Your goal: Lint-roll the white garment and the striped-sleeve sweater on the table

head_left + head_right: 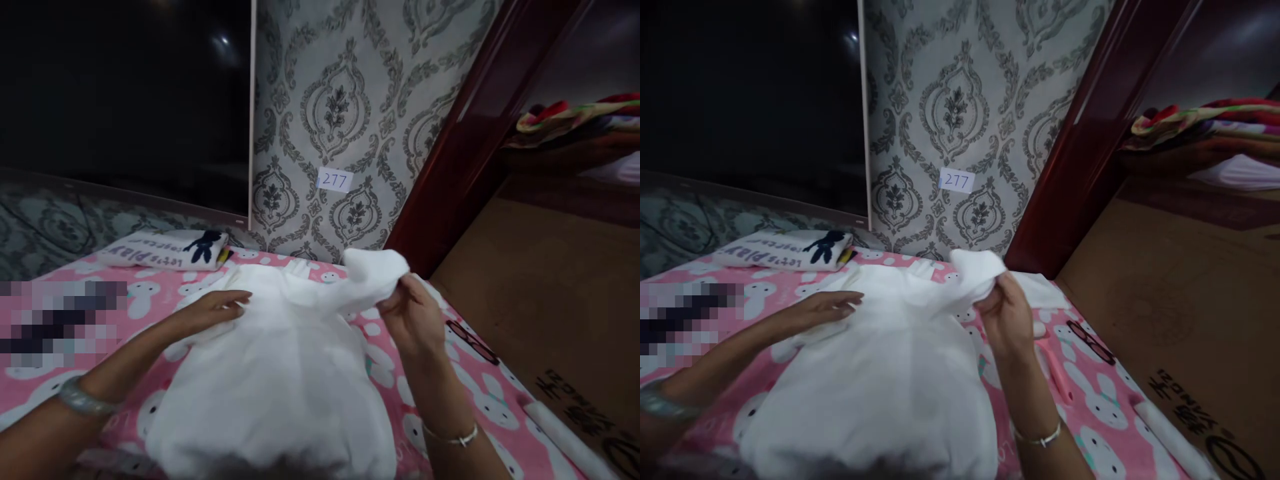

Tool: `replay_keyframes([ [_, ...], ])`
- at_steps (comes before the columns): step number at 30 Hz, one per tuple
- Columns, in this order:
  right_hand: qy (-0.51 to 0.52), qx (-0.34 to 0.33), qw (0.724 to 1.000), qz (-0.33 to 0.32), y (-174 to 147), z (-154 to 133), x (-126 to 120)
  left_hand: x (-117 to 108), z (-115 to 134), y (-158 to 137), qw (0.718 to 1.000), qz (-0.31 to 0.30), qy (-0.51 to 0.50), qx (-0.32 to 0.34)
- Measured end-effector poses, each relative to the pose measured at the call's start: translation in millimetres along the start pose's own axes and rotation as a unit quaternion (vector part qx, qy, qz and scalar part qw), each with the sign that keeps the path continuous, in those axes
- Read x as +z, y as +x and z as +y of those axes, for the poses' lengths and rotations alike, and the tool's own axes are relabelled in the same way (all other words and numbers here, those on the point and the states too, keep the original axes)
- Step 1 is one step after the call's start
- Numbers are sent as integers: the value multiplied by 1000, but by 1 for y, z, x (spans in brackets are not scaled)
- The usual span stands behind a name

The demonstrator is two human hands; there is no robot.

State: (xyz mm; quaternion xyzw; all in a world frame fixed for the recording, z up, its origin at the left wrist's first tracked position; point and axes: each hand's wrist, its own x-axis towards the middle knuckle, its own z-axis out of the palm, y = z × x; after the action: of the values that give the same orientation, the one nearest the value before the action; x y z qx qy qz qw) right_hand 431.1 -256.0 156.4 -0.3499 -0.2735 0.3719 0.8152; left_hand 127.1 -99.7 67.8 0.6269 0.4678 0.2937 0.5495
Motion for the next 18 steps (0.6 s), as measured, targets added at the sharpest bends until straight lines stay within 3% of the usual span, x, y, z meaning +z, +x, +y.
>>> replay_keyframes([
  [3,-59,104,983,-137,-59,14,22,18,4,-3,977,-141,-140,-79],
  [6,-93,242,933,-250,-104,35,18,52,-5,-3,936,-226,-233,-139],
  [8,-113,293,905,-286,-121,48,10,75,-16,-9,940,-222,-222,-131],
  [11,-130,323,888,-301,-132,60,6,98,-27,-25,976,-160,-127,-79],
  [15,-144,317,868,-355,-142,74,23,103,-30,-45,987,-153,20,-48],
  [18,-137,287,832,-455,-153,86,42,98,-42,-52,990,-106,84,-34],
])
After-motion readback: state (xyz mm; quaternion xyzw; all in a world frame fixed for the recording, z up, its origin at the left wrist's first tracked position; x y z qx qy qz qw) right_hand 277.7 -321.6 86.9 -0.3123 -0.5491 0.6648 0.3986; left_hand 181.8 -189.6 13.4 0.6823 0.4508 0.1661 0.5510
